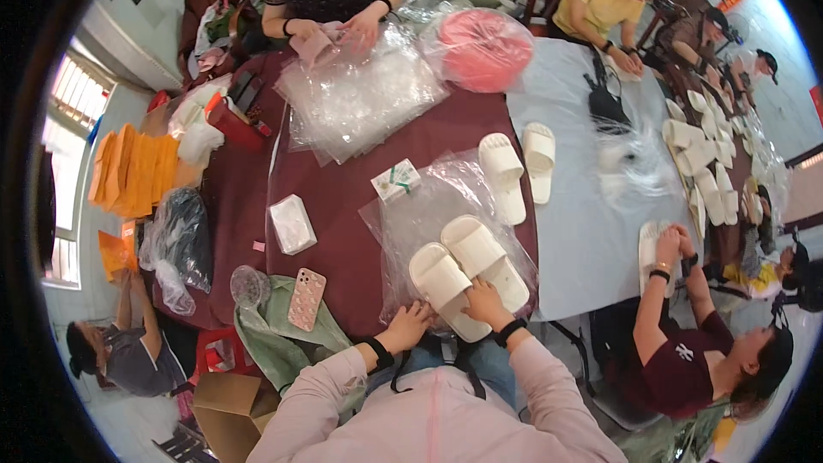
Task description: The worker is packaging white slippers into plastic bags.
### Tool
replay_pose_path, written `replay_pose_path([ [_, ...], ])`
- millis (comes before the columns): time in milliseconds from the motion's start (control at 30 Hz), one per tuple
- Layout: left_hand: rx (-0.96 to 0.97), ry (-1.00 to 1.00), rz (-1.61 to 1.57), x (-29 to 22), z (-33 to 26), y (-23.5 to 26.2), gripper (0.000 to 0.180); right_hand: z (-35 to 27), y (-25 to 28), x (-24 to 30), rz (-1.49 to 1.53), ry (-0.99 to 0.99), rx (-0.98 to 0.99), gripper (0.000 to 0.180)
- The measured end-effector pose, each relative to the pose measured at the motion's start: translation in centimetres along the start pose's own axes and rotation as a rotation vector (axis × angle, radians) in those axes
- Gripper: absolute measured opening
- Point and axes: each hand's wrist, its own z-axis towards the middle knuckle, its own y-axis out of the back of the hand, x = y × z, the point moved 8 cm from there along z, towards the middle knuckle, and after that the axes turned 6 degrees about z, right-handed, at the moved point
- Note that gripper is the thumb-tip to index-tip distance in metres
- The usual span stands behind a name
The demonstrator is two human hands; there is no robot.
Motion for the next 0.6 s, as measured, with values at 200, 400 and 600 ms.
replay_pose_path([
  [200,-0.091,0.060,-0.049,0.2,0.1,0.2,0.046,1.3,0.2,0.3,0.172,-0.049,-0.131,0.054],
  [400,-0.251,0.051,-0.027,1.7,2.2,2.8,0.037,0.1,2.6,-3.5,0.772,0.032,-0.263,0.048],
  [600,-0.492,-0.036,-0.263,2.6,4.0,4.7,0.031,-9.9,9.8,-3.1,1.287,-0.061,0.160,0.045],
])
